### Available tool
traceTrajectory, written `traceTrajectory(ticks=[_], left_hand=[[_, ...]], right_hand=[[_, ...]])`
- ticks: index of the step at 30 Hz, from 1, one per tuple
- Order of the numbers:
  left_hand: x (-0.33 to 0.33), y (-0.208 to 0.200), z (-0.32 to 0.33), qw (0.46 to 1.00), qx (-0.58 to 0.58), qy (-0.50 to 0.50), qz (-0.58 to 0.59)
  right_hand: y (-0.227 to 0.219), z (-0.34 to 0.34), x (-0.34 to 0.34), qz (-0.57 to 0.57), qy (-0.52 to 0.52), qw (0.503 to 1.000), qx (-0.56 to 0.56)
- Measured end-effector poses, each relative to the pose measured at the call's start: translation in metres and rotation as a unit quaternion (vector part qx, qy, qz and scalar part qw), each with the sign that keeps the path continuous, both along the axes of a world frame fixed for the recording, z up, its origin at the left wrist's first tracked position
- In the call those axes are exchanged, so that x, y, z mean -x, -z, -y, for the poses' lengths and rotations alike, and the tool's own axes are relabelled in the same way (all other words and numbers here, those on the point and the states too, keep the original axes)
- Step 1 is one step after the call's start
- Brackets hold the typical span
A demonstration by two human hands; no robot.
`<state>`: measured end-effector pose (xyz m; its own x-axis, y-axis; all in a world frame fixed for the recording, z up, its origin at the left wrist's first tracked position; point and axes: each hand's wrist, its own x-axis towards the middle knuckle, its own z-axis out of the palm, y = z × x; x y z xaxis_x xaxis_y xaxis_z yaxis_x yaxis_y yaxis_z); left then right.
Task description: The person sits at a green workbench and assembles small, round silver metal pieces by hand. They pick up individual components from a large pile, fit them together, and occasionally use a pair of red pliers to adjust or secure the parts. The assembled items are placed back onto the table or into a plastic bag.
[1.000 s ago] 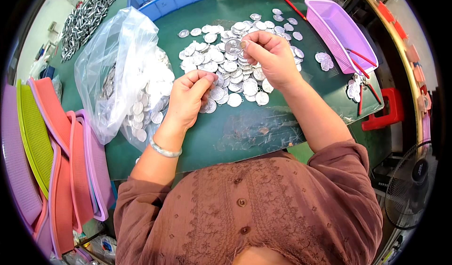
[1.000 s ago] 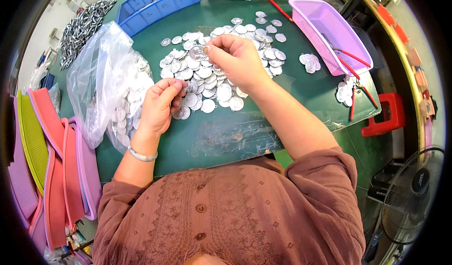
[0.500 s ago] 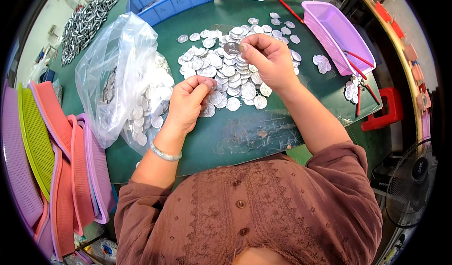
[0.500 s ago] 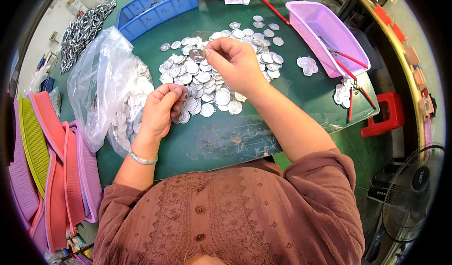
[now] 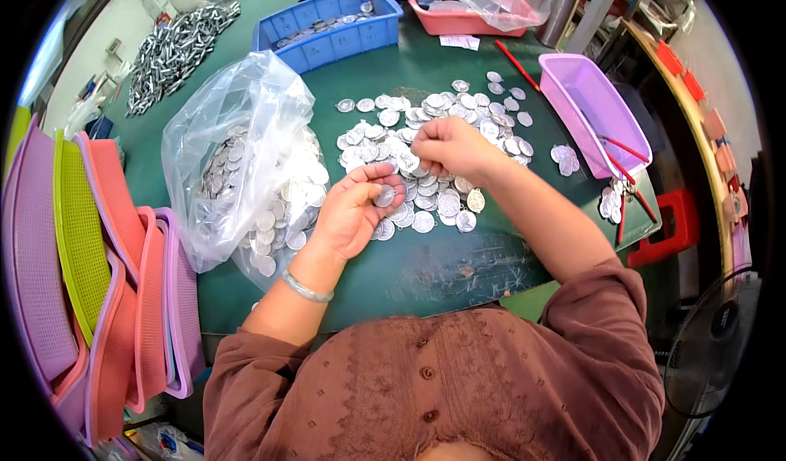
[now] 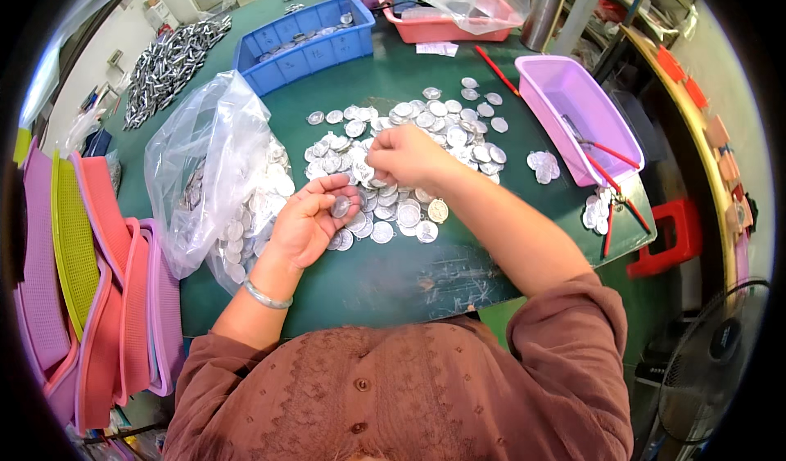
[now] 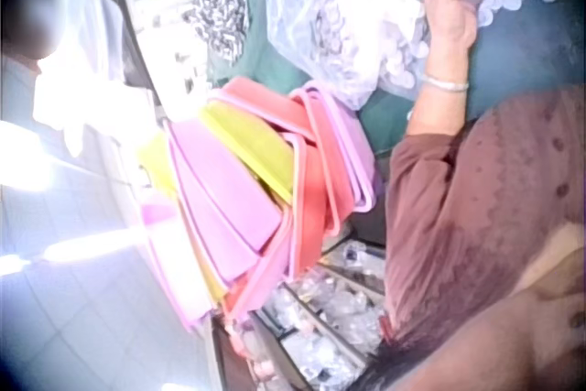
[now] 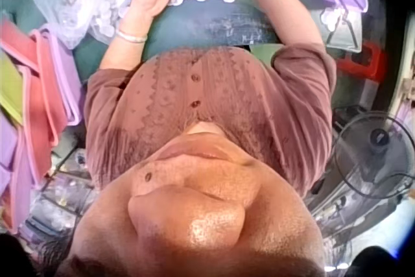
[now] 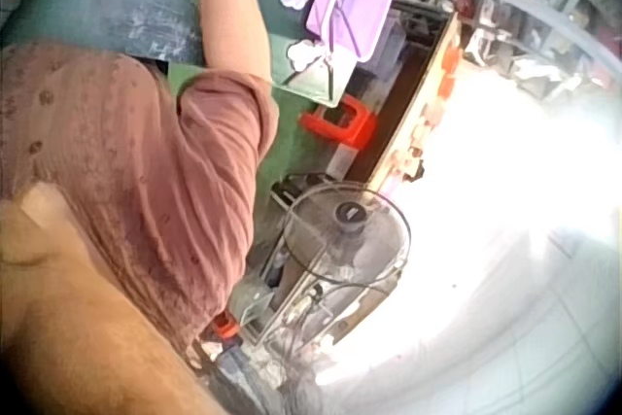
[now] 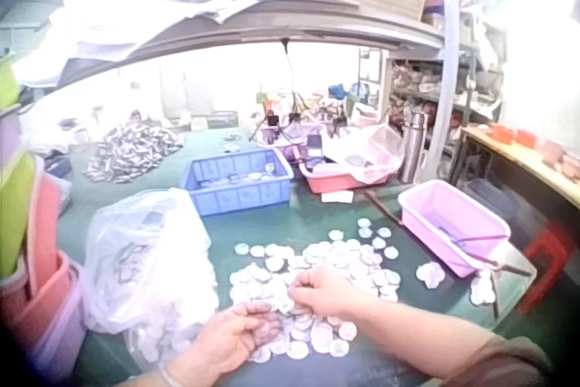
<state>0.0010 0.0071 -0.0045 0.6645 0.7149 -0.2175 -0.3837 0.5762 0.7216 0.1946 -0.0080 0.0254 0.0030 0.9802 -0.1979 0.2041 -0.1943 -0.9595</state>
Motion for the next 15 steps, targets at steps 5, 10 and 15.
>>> traceTrajectory(ticks=[5,10,15], left_hand=[[0.001,0.001,-0.003,0.996,0.045,0.0,0.076],[0.001,-0.003,-0.004,0.994,0.044,-0.02,0.099],[0.006,-0.002,-0.004,0.99,0.033,-0.024,0.134]], right_hand=[[-0.027,-0.104,-0.02,0.043,-0.084,0.989,-0.11],[-0.057,-0.197,-0.026,-0.238,0.066,0.959,-0.14],[-0.046,-0.131,-0.003,0.002,0.001,0.991,-0.132]])
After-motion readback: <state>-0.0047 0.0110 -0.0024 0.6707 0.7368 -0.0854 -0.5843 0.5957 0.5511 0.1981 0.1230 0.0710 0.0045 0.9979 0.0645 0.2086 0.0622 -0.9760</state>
